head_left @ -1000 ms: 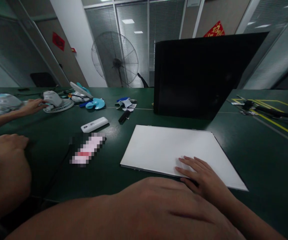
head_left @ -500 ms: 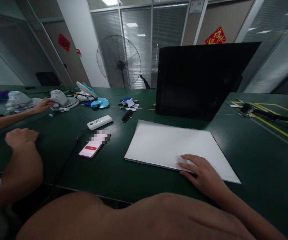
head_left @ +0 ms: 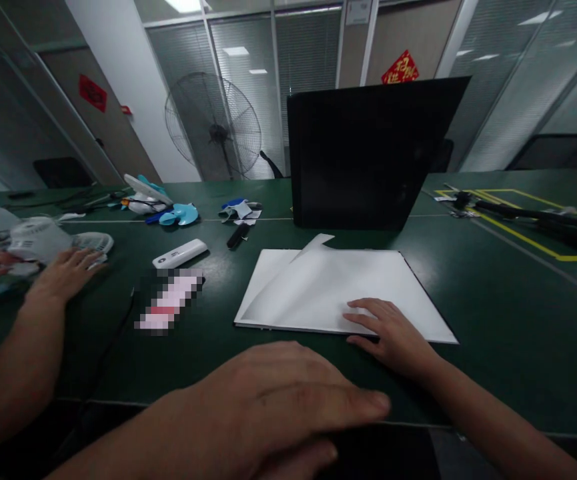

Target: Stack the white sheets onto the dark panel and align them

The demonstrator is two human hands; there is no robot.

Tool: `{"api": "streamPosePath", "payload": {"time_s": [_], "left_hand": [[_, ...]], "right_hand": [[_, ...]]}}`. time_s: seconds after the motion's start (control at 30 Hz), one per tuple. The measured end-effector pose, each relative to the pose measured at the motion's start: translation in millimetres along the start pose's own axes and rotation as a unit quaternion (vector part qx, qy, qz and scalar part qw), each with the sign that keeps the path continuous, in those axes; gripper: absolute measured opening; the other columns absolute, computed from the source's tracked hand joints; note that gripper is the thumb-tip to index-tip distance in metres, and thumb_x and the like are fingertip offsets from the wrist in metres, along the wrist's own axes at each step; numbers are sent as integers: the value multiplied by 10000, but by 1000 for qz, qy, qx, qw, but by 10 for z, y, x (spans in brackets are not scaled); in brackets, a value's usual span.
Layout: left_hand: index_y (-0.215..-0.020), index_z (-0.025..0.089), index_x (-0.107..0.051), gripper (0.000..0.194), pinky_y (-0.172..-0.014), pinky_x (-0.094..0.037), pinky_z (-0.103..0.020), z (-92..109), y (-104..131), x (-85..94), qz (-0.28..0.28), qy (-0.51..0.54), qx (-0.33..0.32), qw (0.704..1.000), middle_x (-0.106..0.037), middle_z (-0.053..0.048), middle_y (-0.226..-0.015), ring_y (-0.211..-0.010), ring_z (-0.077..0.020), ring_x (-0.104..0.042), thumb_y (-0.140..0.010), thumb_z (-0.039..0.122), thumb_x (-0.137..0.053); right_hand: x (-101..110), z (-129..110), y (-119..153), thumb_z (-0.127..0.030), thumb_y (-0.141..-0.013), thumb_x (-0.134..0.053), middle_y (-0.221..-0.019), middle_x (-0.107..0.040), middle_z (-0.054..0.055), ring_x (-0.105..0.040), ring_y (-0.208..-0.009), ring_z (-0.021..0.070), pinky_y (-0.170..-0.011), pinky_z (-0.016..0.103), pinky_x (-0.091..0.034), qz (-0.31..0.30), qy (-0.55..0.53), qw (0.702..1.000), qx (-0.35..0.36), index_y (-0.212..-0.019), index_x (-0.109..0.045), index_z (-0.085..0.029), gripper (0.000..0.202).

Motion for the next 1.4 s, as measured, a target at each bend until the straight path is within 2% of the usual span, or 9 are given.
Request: {"api": "streamPosePath", "payload": {"time_s": [0.13, 0.2, 0.3, 0.47, 0.7, 0.87, 0.97, 1.23, 1.4], "left_hand": [[-1474, 460, -501, 551, -976, -617, -410, -319, -54, -39, 38, -1, 26, 999, -732, -1, -1266, -1174, -216, -696, -996, 186, -523], [-1424, 439, -569, 472, -1002, -598, -480, -593, 53, -122, 45, -41, 69, 996, -724, -10, -1282, -1189, -241, -688, -1009, 226, -503], [-1400, 427, -601, 409, -1090, -516, -557, -955, 252, -253, 4, -109, 149, 983, -668, 3, -1388, -1285, -273, -624, -1011, 331, -522], [-1405, 355, -611, 478, -1112, -441, -600, -1253, 456, -382, -55, -168, 247, 953, -602, -72, -1466, -1334, -349, -561, -955, 514, -606], [-1333, 297, -634, 366, -1061, -434, -506, -1380, 403, -322, -71, -192, 235, 950, -629, -68, -1312, -1202, -295, -592, -978, 382, -608], [-1243, 268, -636, 324, -1103, -397, -468, -1499, 261, -237, -101, -178, 176, 963, -559, -81, -1410, -1298, -299, -522, -954, 413, -656], [-1224, 232, -634, 391, -1059, -436, -465, -1543, 134, -224, -118, -201, 156, 960, -577, -113, -1373, -1242, -317, -555, -918, 470, -684], [-1190, 126, -651, 405, -753, -575, -440, -1450, -226, -283, -231, -322, 110, 912, -677, -191, -1132, -948, -346, -685, -926, 433, -646], [-1192, 34, -667, 327, -658, -593, -465, -1406, -279, -408, -247, -389, 111, 881, -704, -303, -1092, -852, -390, -736, -958, 242, -571]], "right_hand": [[84, -39, -7, -400, -962, -620, -1387, -617, 69, -570, -1266, 273, -1054, 529, -484, 14, -15, 1000, 4, -1360, -625, -317, 406], [111, -49, -3, -396, -977, -594, -1372, -625, 63, -576, -1252, 264, -1051, 525, -486, 9, -21, 1000, -1, -1358, -624, -315, 391], [95, -37, 12, -405, -978, -587, -1333, -646, 58, -600, -1210, 260, -1027, 517, -507, -19, -27, 999, -8, -1294, -667, -312, 340], [31, 24, 17, -416, -959, -622, -1375, -623, 54, -590, -1235, 263, -1049, 520, -501, -43, -23, 999, 1, -1296, -670, -324, 353], [90, 73, -56, -458, -978, -599, -1388, -607, 74, -588, -1231, 262, -1022, 501, -526, -73, 10, 997, 19, -1331, -650, -302, 389], [153, 62, -114, -362, -1008, -553, -1312, -650, 121, -649, -1115, 259, -893, 439, -591, -54, 108, 983, 139, -1332, -632, -194, 373], [204, 8, -174, -292, -1024, -511, -1224, -689, 134, -677, -981, 225, -765, 374, -600, -36, 151, 963, 219, -1287, -636, -149, 324], [357, -209, -336, -125, -974, -508, -1215, -687, 157, -657, -843, 177, -547, 285, -504, 7, 221, 905, 364, -1271, -632, -87, 324], [242, -153, -310, -139, -977, -519, -1334, -646, 168, -667, -971, 229, -621, 322, -532, 54, 247, 900, 355, -1342, -611, -61, 385]]}}
Point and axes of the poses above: each hand's wrist, its own y-axis away from the middle knuckle, its own x-axis out of the back of the hand, z = x × y, the point moved 1 cm from there along -y, towards the middle knuckle
